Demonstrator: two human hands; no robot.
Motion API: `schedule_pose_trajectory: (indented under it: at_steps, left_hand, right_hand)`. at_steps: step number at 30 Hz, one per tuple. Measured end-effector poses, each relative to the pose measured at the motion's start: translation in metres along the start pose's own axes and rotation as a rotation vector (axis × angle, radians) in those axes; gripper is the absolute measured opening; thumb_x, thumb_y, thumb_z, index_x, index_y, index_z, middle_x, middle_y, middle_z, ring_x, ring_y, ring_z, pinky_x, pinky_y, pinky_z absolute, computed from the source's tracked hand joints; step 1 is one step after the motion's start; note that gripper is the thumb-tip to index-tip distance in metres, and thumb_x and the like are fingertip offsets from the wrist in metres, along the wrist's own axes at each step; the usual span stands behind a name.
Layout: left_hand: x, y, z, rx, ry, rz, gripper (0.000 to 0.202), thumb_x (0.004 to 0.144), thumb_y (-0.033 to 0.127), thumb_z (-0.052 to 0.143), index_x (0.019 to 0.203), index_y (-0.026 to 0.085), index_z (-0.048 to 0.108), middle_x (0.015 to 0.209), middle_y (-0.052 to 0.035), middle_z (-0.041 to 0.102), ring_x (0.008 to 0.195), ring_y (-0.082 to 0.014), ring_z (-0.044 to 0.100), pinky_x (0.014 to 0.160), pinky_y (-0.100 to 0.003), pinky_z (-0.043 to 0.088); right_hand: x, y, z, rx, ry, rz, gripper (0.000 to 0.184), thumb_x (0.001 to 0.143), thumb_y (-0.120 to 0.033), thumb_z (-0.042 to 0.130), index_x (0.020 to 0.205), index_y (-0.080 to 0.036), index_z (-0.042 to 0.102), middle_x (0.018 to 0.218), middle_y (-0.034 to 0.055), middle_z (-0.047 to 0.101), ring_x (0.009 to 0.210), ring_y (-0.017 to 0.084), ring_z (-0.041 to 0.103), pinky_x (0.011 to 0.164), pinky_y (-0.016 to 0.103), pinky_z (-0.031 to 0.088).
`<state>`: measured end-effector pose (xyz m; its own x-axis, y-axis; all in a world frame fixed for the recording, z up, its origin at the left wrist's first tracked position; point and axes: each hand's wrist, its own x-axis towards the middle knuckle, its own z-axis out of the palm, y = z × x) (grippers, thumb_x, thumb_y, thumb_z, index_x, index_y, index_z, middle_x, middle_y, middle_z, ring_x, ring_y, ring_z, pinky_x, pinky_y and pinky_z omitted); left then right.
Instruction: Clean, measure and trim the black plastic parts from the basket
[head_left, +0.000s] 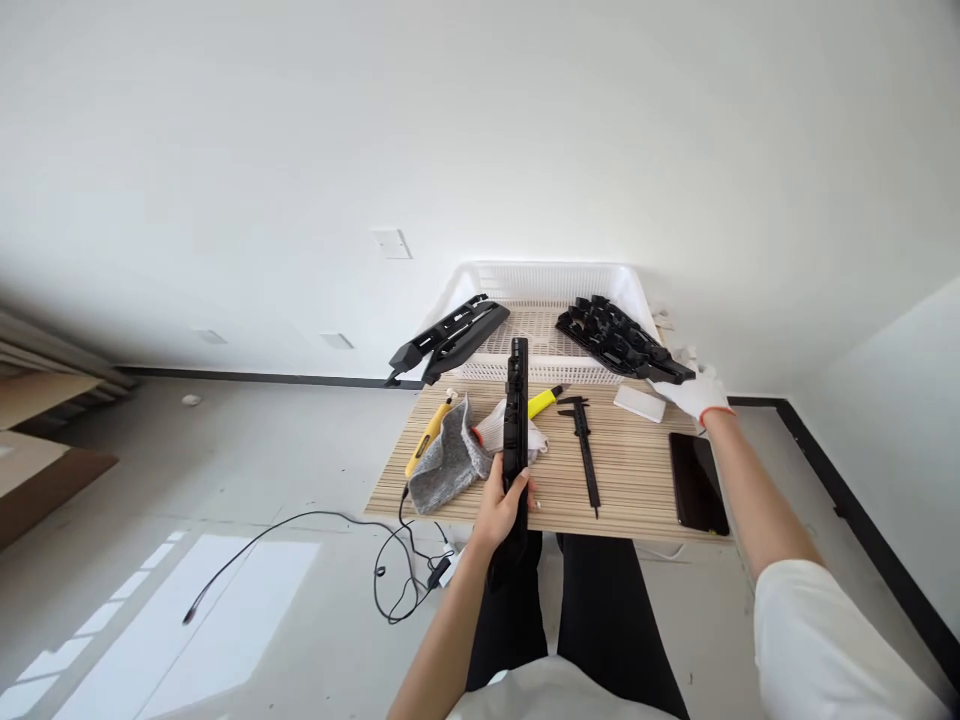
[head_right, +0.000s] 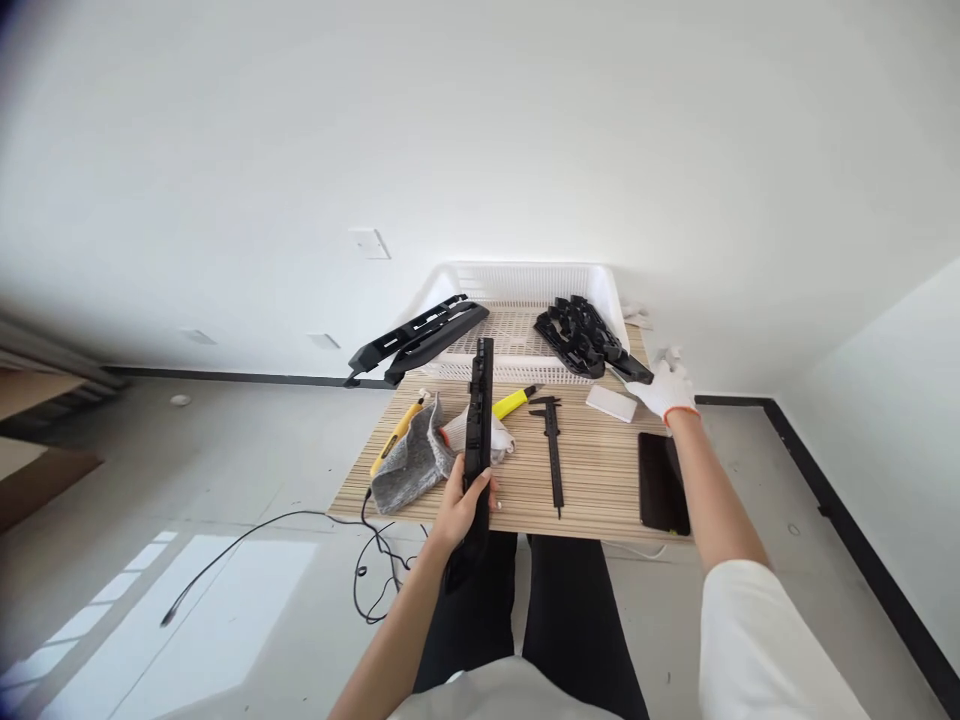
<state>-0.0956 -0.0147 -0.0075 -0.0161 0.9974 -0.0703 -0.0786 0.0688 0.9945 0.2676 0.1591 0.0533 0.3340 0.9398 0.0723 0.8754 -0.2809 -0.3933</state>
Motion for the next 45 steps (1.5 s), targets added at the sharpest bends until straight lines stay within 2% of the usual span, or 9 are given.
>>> schedule_pose_trajectory:
  at_steps: [3,7,10,14,21,27,31,35,45]
  left_hand:
    - [0.0,-0.002,-0.001,-0.014,-0.01,0.001,0.03,0.091,0.046,0.058,0.098,0.023,0.041,0.072,0.0044,0.063,0.049,-0.0131,0.059,0.052,-0.027,0.051]
    - [0.001,-0.003,-0.002,-0.014,-0.018,-0.033,0.032,0.09,0.048,0.059,0.102,0.024,0.043,0.073,0.0021,0.066,0.048,-0.0166,0.062,0.048,-0.028,0.05]
    - [0.0,-0.002,-0.002,0.01,-0.023,-0.039,0.034,0.091,0.05,0.058,0.106,0.023,0.042,0.075,0.0012,0.067,0.048,-0.0178,0.064,0.046,-0.028,0.048]
    - [-0.002,-0.002,-0.002,0.053,-0.035,-0.008,0.033,0.092,0.049,0.056,0.107,0.023,0.041,0.075,0.0022,0.066,0.05,-0.0165,0.064,0.05,-0.027,0.05]
    - [-0.007,-0.003,-0.002,0.057,-0.048,0.018,0.033,0.093,0.048,0.055,0.11,0.022,0.042,0.075,0.0037,0.065,0.051,-0.0139,0.063,0.053,-0.026,0.05]
    - [-0.007,-0.005,-0.002,-0.132,-0.004,-0.014,0.033,0.092,0.047,0.057,0.105,0.024,0.039,0.071,0.0066,0.061,0.043,-0.0111,0.055,0.042,-0.024,0.046]
    - [-0.006,-0.003,-0.002,-0.14,-0.009,-0.016,0.032,0.091,0.047,0.058,0.102,0.023,0.039,0.07,0.0066,0.061,0.042,-0.0103,0.055,0.041,-0.023,0.045]
    - [-0.006,-0.004,-0.002,-0.108,-0.018,-0.024,0.034,0.091,0.048,0.058,0.105,0.023,0.039,0.07,0.0063,0.062,0.043,-0.0113,0.057,0.042,-0.023,0.047]
    - [-0.003,-0.005,-0.001,-0.111,-0.004,-0.022,0.037,0.089,0.053,0.059,0.101,0.024,0.039,0.062,0.0082,0.057,0.041,-0.0122,0.055,0.039,-0.023,0.045]
  right_hand:
    - [-0.06,-0.028,-0.004,-0.084,0.11,0.021,0.076,0.085,-0.065,0.055,0.139,-0.011,0.05,0.136,0.0286,0.048,0.123,0.044,0.051,0.097,0.054,0.043]
    - [-0.154,-0.078,0.018,-0.136,-0.276,-0.166,0.059,0.088,-0.056,0.054,0.136,-0.022,0.054,0.126,0.0212,0.057,0.109,0.039,0.061,0.089,0.05,0.048]
    - [-0.188,-0.108,0.032,-0.242,-0.367,-0.19,0.04,0.09,-0.033,0.054,0.128,-0.02,0.059,0.118,0.0204,0.062,0.106,0.035,0.064,0.086,0.044,0.049]
    - [-0.18,-0.124,0.031,-0.248,-0.445,-0.096,0.027,0.088,-0.022,0.051,0.109,-0.018,0.066,0.105,0.0188,0.068,0.101,0.033,0.068,0.077,0.039,0.049]
    - [-0.167,-0.111,0.038,-0.15,-0.513,-0.052,0.021,0.077,-0.042,0.06,0.079,-0.023,0.068,0.087,0.0122,0.072,0.092,0.032,0.068,0.066,0.034,0.042]
    - [-0.191,-0.085,0.065,0.156,-0.225,-0.244,0.038,0.096,-0.052,0.039,0.086,-0.023,0.062,0.078,0.0074,0.07,0.075,0.023,0.066,0.067,0.03,0.04]
    - [-0.205,-0.082,0.073,0.604,-0.326,-0.377,0.04,0.098,-0.053,0.039,0.077,-0.024,0.056,0.074,0.0017,0.066,0.07,0.017,0.062,0.071,0.027,0.042]
    - [-0.217,-0.104,0.087,0.78,-0.464,-0.391,0.038,0.099,-0.051,0.039,0.08,-0.024,0.057,0.067,-0.001,0.062,0.063,0.016,0.058,0.066,0.027,0.043]
    - [-0.22,-0.142,0.114,0.918,-0.3,-0.376,0.032,0.097,-0.049,0.043,0.094,-0.022,0.061,0.088,0.0037,0.068,0.083,0.019,0.063,0.081,0.031,0.047]
